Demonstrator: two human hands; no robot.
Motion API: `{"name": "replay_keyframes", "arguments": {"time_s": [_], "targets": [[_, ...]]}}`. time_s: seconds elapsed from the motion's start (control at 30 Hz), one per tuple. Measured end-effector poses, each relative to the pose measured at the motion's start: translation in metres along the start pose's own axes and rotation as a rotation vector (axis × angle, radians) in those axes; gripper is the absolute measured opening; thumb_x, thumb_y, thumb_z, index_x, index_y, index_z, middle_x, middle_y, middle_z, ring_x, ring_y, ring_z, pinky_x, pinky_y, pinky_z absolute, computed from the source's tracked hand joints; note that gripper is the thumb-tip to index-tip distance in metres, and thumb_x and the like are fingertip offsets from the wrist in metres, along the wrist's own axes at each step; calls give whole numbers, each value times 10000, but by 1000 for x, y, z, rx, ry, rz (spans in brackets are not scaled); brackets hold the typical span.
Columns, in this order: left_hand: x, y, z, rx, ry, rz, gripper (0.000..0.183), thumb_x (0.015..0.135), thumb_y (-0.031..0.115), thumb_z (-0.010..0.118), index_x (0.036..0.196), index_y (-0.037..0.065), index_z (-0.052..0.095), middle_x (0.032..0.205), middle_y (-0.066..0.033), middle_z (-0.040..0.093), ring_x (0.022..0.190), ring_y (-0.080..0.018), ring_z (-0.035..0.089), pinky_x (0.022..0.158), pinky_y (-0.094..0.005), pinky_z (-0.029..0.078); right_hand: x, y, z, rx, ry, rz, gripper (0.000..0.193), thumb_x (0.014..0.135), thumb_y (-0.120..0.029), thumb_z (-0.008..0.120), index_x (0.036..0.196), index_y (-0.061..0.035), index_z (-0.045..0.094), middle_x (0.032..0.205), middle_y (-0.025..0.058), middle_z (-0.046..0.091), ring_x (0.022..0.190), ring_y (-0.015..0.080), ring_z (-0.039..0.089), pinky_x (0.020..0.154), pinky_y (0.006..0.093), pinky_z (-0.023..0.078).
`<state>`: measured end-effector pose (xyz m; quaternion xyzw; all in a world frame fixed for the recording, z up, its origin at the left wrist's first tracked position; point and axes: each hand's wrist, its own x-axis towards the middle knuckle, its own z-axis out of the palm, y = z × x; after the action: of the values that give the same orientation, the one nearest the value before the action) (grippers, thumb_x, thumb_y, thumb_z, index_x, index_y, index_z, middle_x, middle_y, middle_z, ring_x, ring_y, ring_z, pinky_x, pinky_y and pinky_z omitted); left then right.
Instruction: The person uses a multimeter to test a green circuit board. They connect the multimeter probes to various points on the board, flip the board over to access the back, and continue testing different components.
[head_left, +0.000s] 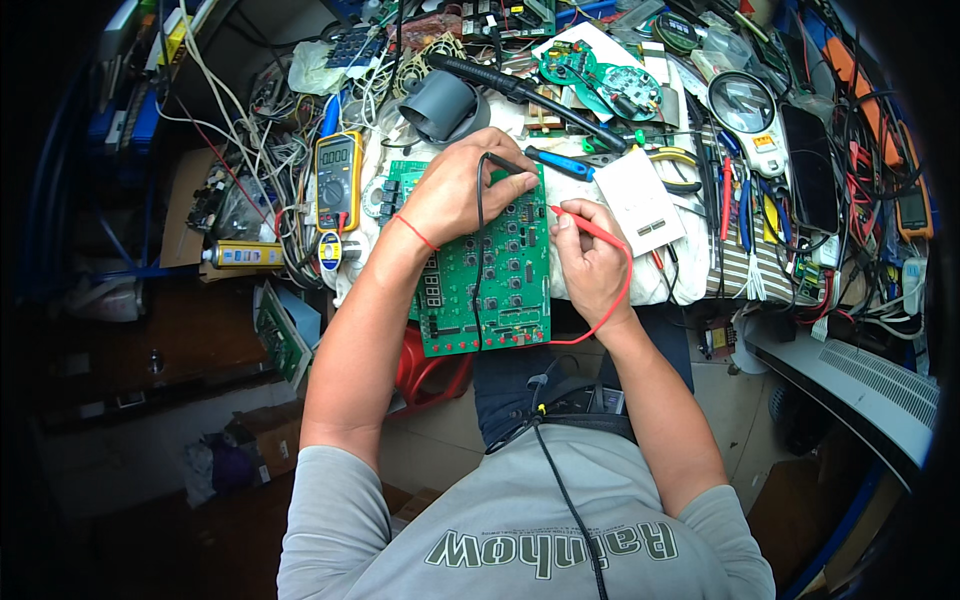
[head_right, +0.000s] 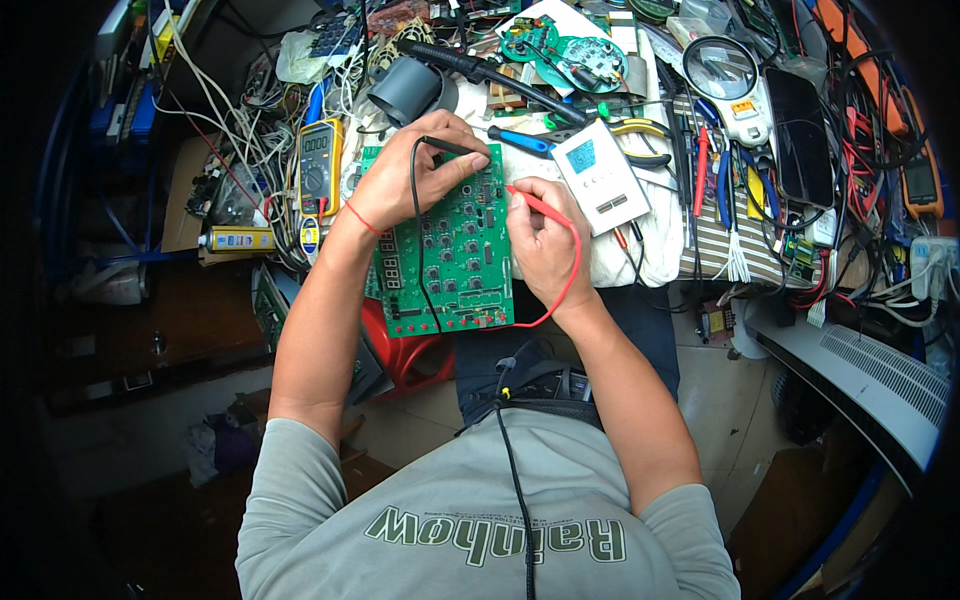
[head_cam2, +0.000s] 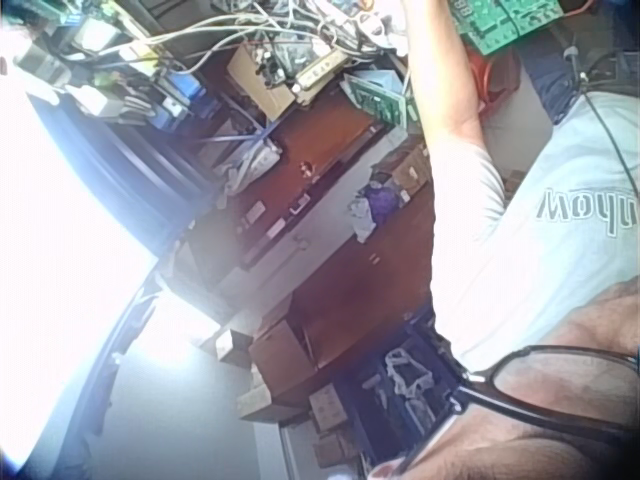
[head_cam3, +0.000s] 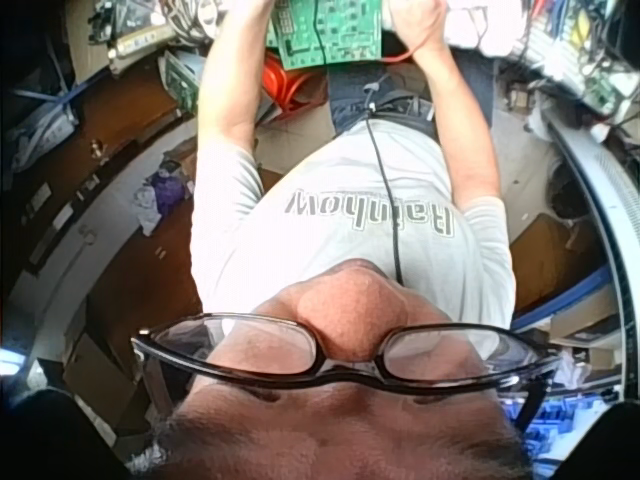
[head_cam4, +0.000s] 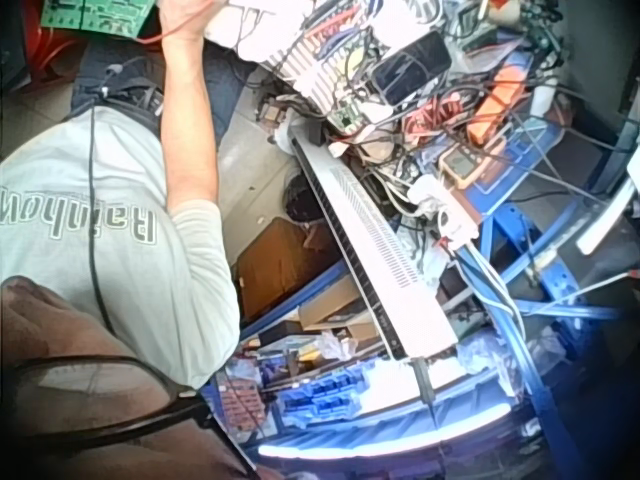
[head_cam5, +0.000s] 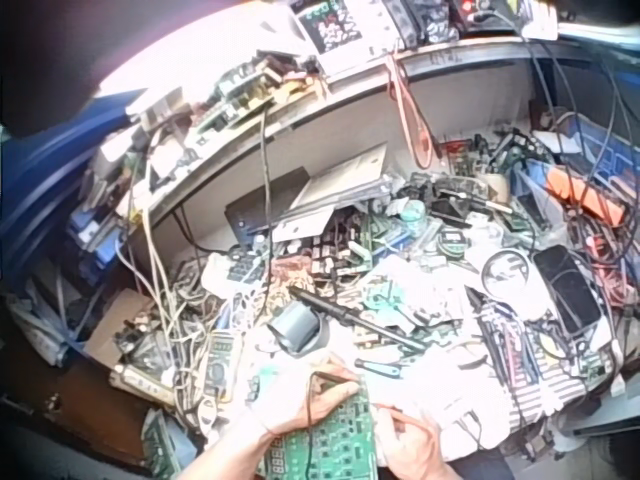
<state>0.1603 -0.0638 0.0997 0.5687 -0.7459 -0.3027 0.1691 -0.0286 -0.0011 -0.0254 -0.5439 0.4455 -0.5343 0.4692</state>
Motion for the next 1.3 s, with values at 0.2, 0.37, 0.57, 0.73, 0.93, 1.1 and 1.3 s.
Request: {"name": "replay_keyframes", "arguments": {"time_s": [0.2, 0.37, 0.57, 0.73, 0.93, 1.1, 1.3], "targets": [[0, -2, 1, 12, 20, 61, 175, 986, 138, 806, 1127, 34, 820, 1143, -76, 714, 1013, -193, 702, 851, -338, 569, 1, -3, 2, 28, 45, 9, 175, 1050, -81, 674, 1187, 28, 681, 1055, 153, 726, 857, 220, 755, 755, 329, 609], [0, -5, 2, 41, 43, 120, 173, 976, 149, 810, 1114, 46, 824, 1120, -79, 716, 988, -209, 703, 815, -342, 565, 1, -4, 3, 34, 57, 23, 159, 1020, -56, 694, 1158, 24, 697, 1055, 168, 722, 859, 256, 755, 756, 352, 614], [0, -5, 3, 35, 51, 133, 171, 969, 164, 814, 1097, 52, 825, 1103, -81, 716, 953, -211, 702, 770, -334, 553, 1, -4, 1, -11, 30, -3, 174, 1067, -73, 651, 1196, 40, 683, 1079, 144, 722, 885, 202, 760, 769, 310, 618], [0, -5, 3, 15, 50, 124, 178, 967, 163, 812, 1102, 48, 820, 1100, -68, 715, 915, -181, 689, 730, -314, 544, 1, -3, 1, -22, 23, -8, 186, 1091, -85, 629, 1215, 45, 675, 1092, 129, 720, 899, 175, 762, 777, 292, 619], [0, -4, 1, 35, 44, 124, 177, 966, 159, 811, 1100, 44, 818, 1096, -68, 714, 901, -177, 688, 718, -306, 542, 1, -3, 0, -52, 18, -14, 184, 1090, -84, 632, 1215, 43, 678, 1078, 127, 719, 890, 176, 758, 781, 297, 616], [0, -4, 2, 17, 46, 120, 175, 966, 154, 811, 1101, 43, 816, 1099, -69, 712, 905, -180, 687, 719, -308, 543, 2, -4, -1, -75, 12, -34, 185, 1088, -83, 634, 1215, 44, 680, 1065, 126, 721, 888, 177, 757, 784, 303, 615], [1, -6, 3, 21, 51, 142, 173, 966, 151, 811, 1102, 45, 818, 1091, -66, 704, 911, -183, 684, 730, -314, 548, 2, -3, -1, -71, 6, -27, 190, 1087, -80, 633, 1223, 45, 678, 1064, 129, 722, 889, 181, 759, 788, 303, 615]]}}
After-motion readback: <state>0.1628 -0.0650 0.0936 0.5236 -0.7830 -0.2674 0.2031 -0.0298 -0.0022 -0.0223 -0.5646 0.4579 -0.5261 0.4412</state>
